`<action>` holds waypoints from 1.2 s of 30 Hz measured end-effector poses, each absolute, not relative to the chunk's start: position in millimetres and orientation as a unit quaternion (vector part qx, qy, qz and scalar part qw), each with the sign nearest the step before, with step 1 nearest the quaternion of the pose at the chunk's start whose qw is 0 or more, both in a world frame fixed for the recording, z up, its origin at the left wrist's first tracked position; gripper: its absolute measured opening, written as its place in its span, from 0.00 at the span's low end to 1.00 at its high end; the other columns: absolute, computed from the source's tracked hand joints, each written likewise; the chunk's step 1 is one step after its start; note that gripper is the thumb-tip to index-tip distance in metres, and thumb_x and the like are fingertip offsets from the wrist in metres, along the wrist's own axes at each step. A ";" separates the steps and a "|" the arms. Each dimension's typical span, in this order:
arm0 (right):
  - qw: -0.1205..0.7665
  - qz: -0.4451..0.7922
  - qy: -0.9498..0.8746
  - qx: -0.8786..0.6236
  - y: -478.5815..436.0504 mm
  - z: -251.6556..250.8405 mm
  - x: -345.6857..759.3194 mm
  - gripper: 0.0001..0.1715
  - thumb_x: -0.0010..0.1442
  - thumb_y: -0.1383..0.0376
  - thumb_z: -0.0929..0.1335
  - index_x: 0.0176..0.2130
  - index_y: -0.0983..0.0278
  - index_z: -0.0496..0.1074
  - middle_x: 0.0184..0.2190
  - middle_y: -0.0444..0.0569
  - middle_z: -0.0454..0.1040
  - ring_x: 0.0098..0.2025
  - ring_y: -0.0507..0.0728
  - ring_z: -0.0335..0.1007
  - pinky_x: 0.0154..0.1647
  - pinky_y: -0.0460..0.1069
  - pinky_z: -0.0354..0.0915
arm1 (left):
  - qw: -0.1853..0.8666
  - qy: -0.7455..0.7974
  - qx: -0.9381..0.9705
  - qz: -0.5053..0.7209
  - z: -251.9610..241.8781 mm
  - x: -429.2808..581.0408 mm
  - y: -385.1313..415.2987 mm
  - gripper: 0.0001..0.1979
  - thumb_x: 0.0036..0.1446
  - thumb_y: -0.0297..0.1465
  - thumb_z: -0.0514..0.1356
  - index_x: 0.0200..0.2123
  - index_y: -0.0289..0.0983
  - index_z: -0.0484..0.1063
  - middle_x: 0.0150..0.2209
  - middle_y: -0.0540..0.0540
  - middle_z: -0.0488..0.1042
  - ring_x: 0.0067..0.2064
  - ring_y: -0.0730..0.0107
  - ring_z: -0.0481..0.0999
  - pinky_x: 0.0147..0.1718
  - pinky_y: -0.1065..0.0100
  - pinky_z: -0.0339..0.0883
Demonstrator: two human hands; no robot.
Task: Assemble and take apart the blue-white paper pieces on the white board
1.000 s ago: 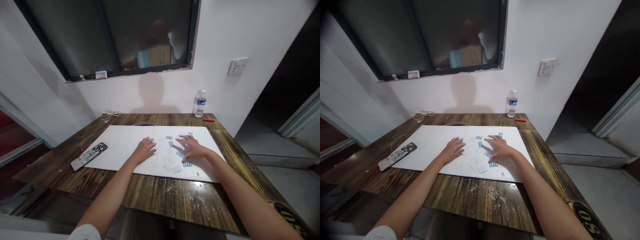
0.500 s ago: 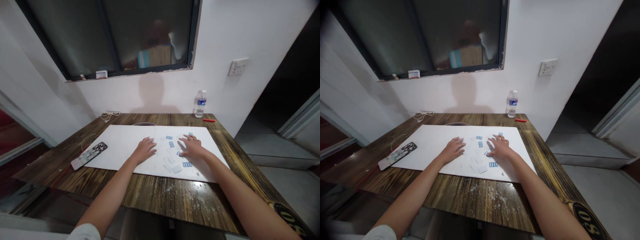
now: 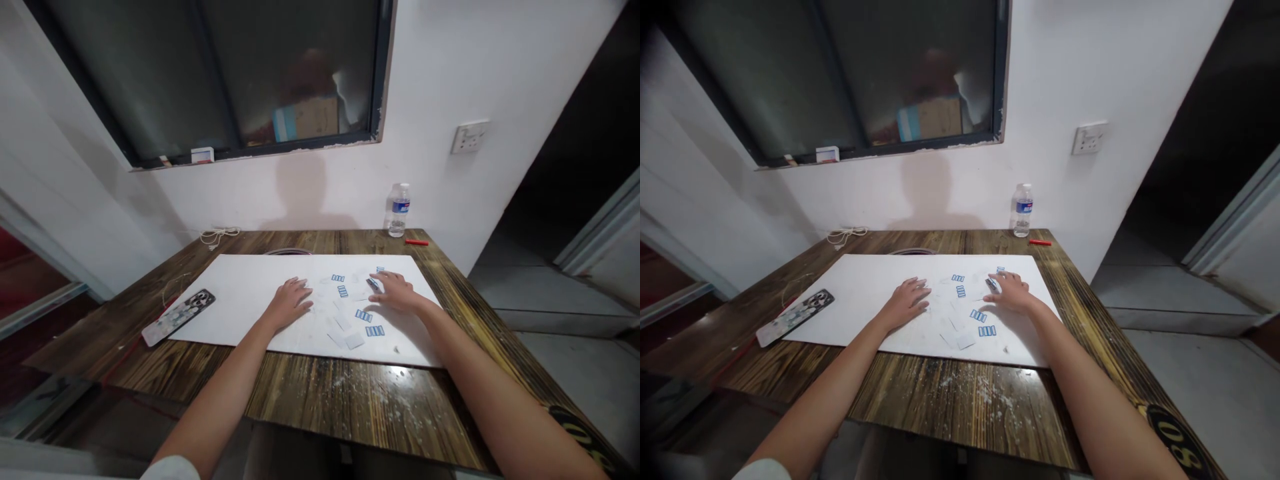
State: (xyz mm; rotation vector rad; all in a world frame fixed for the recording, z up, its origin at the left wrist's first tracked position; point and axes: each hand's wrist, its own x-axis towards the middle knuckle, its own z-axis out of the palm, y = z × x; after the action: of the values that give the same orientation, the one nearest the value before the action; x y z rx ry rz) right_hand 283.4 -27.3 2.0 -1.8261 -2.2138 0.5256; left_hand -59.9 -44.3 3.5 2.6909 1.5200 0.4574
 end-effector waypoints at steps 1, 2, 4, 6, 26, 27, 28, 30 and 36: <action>0.125 0.184 -0.747 -0.626 -27.9 4.5 282.8 0.45 0.54 0.47 0.70 0.65 0.55 0.57 0.68 0.57 0.49 0.67 0.74 0.42 0.59 0.69 0.52 | 0.007 0.493 0.856 0.153 3.7 -59.5 -44.2 0.19 0.62 0.41 0.55 0.54 0.43 0.72 0.62 0.43 0.65 0.65 0.50 0.57 0.59 0.46 0.57; 0.138 0.188 -0.745 -0.625 -29.0 7.5 281.4 0.42 0.55 0.48 0.69 0.65 0.54 0.58 0.68 0.56 0.50 0.67 0.73 0.42 0.59 0.68 0.53 | 0.004 0.501 0.850 0.163 3.8 -59.2 -43.9 0.18 0.63 0.39 0.54 0.53 0.43 0.73 0.61 0.44 0.66 0.64 0.51 0.58 0.58 0.47 0.58; 0.155 0.189 -0.763 -0.598 -33.0 13.2 276.3 0.39 0.55 0.50 0.71 0.63 0.52 0.61 0.66 0.52 0.54 0.67 0.70 0.44 0.60 0.65 0.54 | -0.002 0.519 0.834 0.188 3.5 -59.0 -42.5 0.16 0.64 0.37 0.52 0.51 0.43 0.74 0.59 0.45 0.69 0.61 0.55 0.62 0.57 0.49 0.60; 0.162 0.183 -0.807 -0.537 -38.3 16.0 268.1 0.36 0.52 0.52 0.73 0.59 0.50 0.65 0.62 0.50 0.60 0.65 0.68 0.49 0.61 0.61 0.55 | -0.006 0.534 0.817 0.217 3.6 -59.3 -40.9 0.16 0.65 0.36 0.51 0.49 0.42 0.75 0.57 0.45 0.72 0.59 0.58 0.66 0.56 0.51 0.61; 0.050 0.201 -0.921 -0.331 -73.9 19.7 221.3 0.14 0.46 0.52 0.77 0.29 0.57 0.79 0.41 0.50 0.69 0.47 0.64 0.58 0.48 0.56 0.55 | -0.025 0.539 0.779 0.320 14.3 -53.2 -49.2 0.13 0.63 0.34 0.54 0.41 0.40 0.78 0.45 0.46 0.79 0.50 0.61 0.72 0.52 0.57 0.64; 0.048 0.203 -0.921 -0.328 -74.1 20.0 221.4 0.13 0.46 0.53 0.77 0.29 0.57 0.79 0.41 0.50 0.69 0.47 0.64 0.58 0.48 0.56 0.55 | -0.024 0.539 0.779 0.319 14.9 -53.0 -49.8 0.13 0.63 0.34 0.54 0.42 0.40 0.78 0.45 0.46 0.79 0.50 0.61 0.72 0.52 0.56 0.64; 0.046 0.204 -0.923 -0.324 -74.3 20.3 221.6 0.12 0.47 0.53 0.76 0.29 0.57 0.79 0.40 0.50 0.69 0.47 0.64 0.58 0.48 0.57 0.55 | -0.023 0.539 0.779 0.319 15.5 -52.7 -50.3 0.13 0.63 0.34 0.53 0.42 0.40 0.78 0.45 0.46 0.79 0.51 0.61 0.72 0.52 0.56 0.64; 0.041 0.201 -0.925 -0.318 -74.5 21.1 222.0 0.12 0.49 0.53 0.75 0.29 0.58 0.78 0.40 0.49 0.70 0.48 0.64 0.59 0.48 0.57 0.55 | -0.020 0.537 0.780 0.320 16.5 -52.1 -51.4 0.13 0.63 0.34 0.53 0.42 0.41 0.78 0.45 0.46 0.79 0.51 0.60 0.72 0.53 0.55 0.63; 0.035 0.188 -0.929 -0.317 -74.4 19.1 221.1 0.12 0.49 0.55 0.75 0.30 0.59 0.76 0.38 0.50 0.72 0.47 0.64 0.60 0.46 0.57 0.55 | -0.014 0.533 0.782 0.323 18.1 -50.6 -54.0 0.13 0.64 0.34 0.53 0.44 0.41 0.77 0.45 0.46 0.78 0.52 0.60 0.71 0.53 0.55 0.62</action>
State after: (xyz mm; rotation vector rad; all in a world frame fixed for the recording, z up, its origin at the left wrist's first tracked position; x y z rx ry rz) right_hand 221.1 -74.4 19.1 -0.9754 -2.8541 0.5767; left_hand -50.6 -54.0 18.1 2.4786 1.6881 1.0240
